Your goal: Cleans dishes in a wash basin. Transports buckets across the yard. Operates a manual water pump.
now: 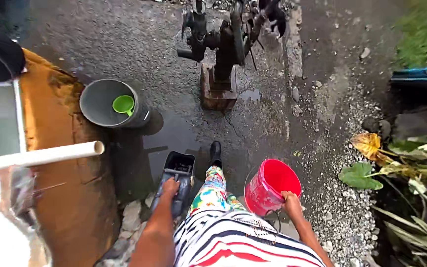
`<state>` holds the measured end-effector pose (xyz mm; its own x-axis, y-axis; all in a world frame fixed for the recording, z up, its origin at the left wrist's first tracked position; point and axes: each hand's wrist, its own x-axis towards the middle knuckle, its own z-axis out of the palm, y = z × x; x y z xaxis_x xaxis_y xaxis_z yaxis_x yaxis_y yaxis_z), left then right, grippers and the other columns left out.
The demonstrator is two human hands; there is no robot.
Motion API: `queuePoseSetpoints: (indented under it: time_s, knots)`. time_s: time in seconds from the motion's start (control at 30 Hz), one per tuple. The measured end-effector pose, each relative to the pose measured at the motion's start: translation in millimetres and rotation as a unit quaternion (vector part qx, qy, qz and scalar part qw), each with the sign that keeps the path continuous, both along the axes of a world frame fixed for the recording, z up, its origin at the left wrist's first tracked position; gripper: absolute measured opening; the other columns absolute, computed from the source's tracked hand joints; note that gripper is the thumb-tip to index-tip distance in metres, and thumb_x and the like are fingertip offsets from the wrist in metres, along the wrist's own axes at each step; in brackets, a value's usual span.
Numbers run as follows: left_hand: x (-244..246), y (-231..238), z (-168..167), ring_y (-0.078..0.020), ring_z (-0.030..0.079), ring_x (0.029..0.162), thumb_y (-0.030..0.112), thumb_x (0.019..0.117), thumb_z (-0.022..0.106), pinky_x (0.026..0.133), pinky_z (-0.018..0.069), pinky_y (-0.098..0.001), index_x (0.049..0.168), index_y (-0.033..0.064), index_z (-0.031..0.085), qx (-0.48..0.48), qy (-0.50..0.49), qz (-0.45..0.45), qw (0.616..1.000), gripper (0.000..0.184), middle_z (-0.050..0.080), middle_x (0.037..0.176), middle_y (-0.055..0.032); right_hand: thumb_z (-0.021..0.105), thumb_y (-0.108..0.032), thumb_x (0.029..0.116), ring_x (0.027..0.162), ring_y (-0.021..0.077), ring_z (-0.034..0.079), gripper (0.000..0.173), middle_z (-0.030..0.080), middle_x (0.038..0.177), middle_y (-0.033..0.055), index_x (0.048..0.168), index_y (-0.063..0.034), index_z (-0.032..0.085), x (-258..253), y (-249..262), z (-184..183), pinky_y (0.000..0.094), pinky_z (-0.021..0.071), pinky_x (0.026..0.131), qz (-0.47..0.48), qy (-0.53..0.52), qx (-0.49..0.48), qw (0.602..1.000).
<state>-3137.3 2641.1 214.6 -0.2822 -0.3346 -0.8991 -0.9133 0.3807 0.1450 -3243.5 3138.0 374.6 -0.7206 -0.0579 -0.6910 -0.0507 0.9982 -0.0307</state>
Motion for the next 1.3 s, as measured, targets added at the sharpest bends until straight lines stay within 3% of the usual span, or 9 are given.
queuePoseSetpoints:
  time_s: [0.23,0.43,0.67,0.87,0.97,1.07,1.13,1.2,1.3]
  knots:
    - [-163,5,-43,-0.0426,0.052,0.136,0.02,0.1056,0.054,0.113,0.0416,-0.0557,0.15,-0.0056,0.041,0.014,-0.034,0.024,0.999,0.053,0.052,0.145,-0.0314,0.072,0.005,0.0799,0.111,0.0443,0.067,0.024,0.073,0.108,0.0246,0.104,0.0059,0.075,-106,-4,-8,0.0589,0.0479,0.101,0.019,0.008,0.02,1.0]
    - [-259,10,-103,-0.0426,0.055,0.133,0.02,0.1058,0.055,0.107,0.0458,-0.0569,0.15,-0.0034,0.041,0.047,-0.021,0.104,0.993,0.051,0.053,0.143,-0.03,0.075,0.01,0.0714,0.098,0.0467,0.07,0.021,0.074,0.097,0.0251,0.092,0.0079,0.074,-176,-6,-20,0.0616,0.0522,0.089,0.103,0.06,-0.014,0.993]
    - [-304,17,-147,-0.0446,0.05,0.137,0.015,0.1071,0.051,0.113,0.0408,-0.0571,0.157,0.0,0.034,0.076,0.043,0.193,0.977,0.054,0.051,0.146,-0.0323,0.074,0.013,0.0615,0.084,0.0405,0.072,0.02,0.073,0.083,0.0187,0.078,0.0031,0.072,-245,-27,-48,0.0565,0.0546,0.075,0.247,0.124,-0.097,0.956]
    - [-306,23,-145,-0.0452,0.045,0.142,0.022,0.1029,0.061,0.117,0.0368,-0.0574,0.162,0.0003,0.018,0.074,0.064,0.086,0.991,0.077,0.044,0.153,-0.0316,0.069,0.005,0.0635,0.076,0.0337,0.07,0.011,0.069,0.075,0.0124,0.072,-0.0023,0.068,-284,-61,-43,0.049,0.054,0.067,0.349,0.17,-0.185,0.903]
    - [-302,45,-89,-0.0505,0.024,0.152,0.036,0.0893,0.08,0.12,0.0276,-0.0652,0.162,-0.0029,0.017,0.055,0.229,0.02,0.972,0.104,0.02,0.164,-0.0345,0.068,0.005,0.0672,0.077,0.0323,0.07,0.01,0.069,0.075,0.0112,0.073,-0.0033,0.068,-303,-84,-22,0.0481,0.0544,0.069,0.377,0.173,-0.228,0.881]
    - [-306,79,19,-0.0446,0.016,0.156,0.062,0.0739,0.082,0.121,0.0183,-0.071,0.16,0.0,0.03,0.055,0.47,-0.089,0.876,0.118,0.02,0.168,-0.027,0.068,0.006,0.0687,0.078,0.0308,0.07,0.012,0.069,0.076,0.0105,0.074,-0.004,0.067,-324,-111,6,0.0471,0.055,0.071,0.411,0.165,-0.285,0.85]
    - [-307,99,87,-0.0428,0.024,0.155,0.074,0.0761,0.072,0.118,0.0199,-0.0747,0.157,0.0083,0.043,0.025,0.595,-0.178,0.784,0.108,0.035,0.164,-0.0214,0.069,0.007,0.0697,0.079,0.0289,0.07,0.014,0.068,0.075,0.0086,0.075,-0.0051,0.067,-334,-130,30,0.0454,0.0547,0.075,0.436,0.156,-0.321,0.827]
    - [-312,110,139,-0.0401,0.042,0.147,0.05,0.0793,0.082,0.116,0.0216,-0.0772,0.14,0.0137,0.062,0.014,0.657,-0.242,0.713,0.073,0.059,0.146,-0.0136,0.068,0.009,0.0678,0.08,0.027,0.07,0.016,0.068,0.074,0.0072,0.074,-0.0058,0.066,-344,-151,57,0.0436,0.0548,0.082,0.457,0.162,-0.355,0.799]
    - [-322,114,187,-0.0268,0.075,0.094,0.024,0.0764,0.085,0.105,0.0462,-0.0609,0.091,0.0117,0.077,-0.043,0.651,-0.317,0.688,0.021,0.076,0.085,-0.0041,0.069,0.008,0.0675,0.08,0.0266,0.069,0.016,0.067,0.072,0.0073,0.074,-0.0056,0.065,-359,-178,93,0.0437,0.0531,0.092,0.483,0.183,-0.388,0.763]
